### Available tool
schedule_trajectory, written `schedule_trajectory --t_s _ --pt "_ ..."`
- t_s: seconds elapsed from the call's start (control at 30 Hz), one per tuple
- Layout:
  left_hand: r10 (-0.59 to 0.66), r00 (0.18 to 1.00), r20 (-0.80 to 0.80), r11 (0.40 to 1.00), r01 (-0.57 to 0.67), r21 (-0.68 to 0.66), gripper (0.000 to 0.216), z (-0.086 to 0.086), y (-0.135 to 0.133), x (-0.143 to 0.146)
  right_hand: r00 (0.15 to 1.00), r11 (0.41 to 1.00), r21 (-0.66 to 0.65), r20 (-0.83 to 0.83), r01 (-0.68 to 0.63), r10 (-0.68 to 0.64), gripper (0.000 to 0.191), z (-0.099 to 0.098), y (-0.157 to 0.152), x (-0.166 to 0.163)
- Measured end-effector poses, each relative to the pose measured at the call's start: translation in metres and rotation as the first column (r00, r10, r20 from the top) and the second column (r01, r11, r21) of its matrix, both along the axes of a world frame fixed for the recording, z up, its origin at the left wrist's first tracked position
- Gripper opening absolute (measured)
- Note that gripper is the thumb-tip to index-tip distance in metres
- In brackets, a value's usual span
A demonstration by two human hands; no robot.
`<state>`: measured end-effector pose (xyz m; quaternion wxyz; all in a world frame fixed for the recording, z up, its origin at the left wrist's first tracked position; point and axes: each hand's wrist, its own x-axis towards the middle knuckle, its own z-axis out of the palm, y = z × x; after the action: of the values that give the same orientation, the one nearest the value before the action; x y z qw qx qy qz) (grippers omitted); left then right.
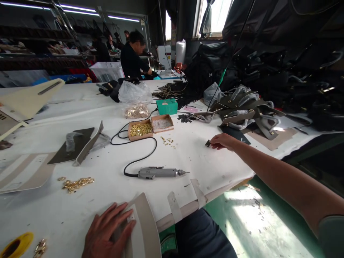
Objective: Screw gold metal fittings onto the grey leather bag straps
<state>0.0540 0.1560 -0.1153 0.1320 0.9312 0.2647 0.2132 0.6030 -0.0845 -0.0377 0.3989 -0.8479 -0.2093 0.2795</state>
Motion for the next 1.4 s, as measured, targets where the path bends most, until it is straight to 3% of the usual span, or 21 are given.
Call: schedule_trajectory --t_s 0.17,0.27,0.37,0.47,0.6,0.7,0.87,1.03,1.23,1.4 --pt "0.021 1.0 -0.003 0.999 -0.021 -0.031 0.03 0.003 -0.003 0.001 0.984 0.966 0.189 0.002 0.176 -0.18 0.02 0.008 0.08 0.017" --pt "0.029 1.0 0.011 0.998 -0.029 -0.058 0.03 0.009 -0.009 0.004 0.977 0.957 0.215 0.042 0.196 -0.21 0.024 0.009 0.091 0.014" --pt "0.032 0.999 0.008 0.996 -0.031 -0.082 0.03 0.015 -0.014 0.007 0.982 0.975 0.168 0.1 0.142 -0.16 0.022 0.007 0.065 -0.007" --pt "0.034 0.999 0.003 0.994 -0.033 -0.1 0.03 0.02 -0.018 0.009 0.979 0.997 0.052 0.195 0.049 -0.058 0.02 0.0 0.017 -0.037" --pt "0.038 0.999 0.022 0.995 -0.036 -0.095 0.029 0.024 -0.022 0.011 0.91 0.981 -0.183 0.392 -0.064 0.133 0.028 -0.015 -0.047 -0.08" --pt "0.027 0.999 0.043 0.995 -0.023 -0.094 0.028 0.025 -0.024 0.012 0.864 0.976 -0.212 0.482 -0.043 0.143 0.029 -0.027 -0.072 -0.105" --pt "0.046 0.998 0.052 0.992 -0.039 -0.116 0.023 0.028 -0.028 0.013 0.812 0.973 -0.227 0.562 -0.036 0.161 0.029 -0.035 -0.073 -0.118" --pt "0.092 0.995 0.027 0.977 -0.085 -0.195 0.018 0.037 -0.039 0.013 0.842 0.948 -0.317 0.513 0.003 0.169 0.028 -0.037 -0.073 -0.112" --pt "0.105 0.994 0.019 0.967 -0.098 -0.235 0.018 0.039 -0.041 0.012 0.869 0.927 -0.372 0.441 -0.052 0.226 0.017 -0.033 -0.066 -0.098" --pt "0.092 0.996 0.016 0.971 -0.086 -0.222 0.018 0.036 -0.039 0.011 0.838 0.892 -0.441 0.447 -0.097 0.312 0.019 -0.028 -0.058 -0.092"
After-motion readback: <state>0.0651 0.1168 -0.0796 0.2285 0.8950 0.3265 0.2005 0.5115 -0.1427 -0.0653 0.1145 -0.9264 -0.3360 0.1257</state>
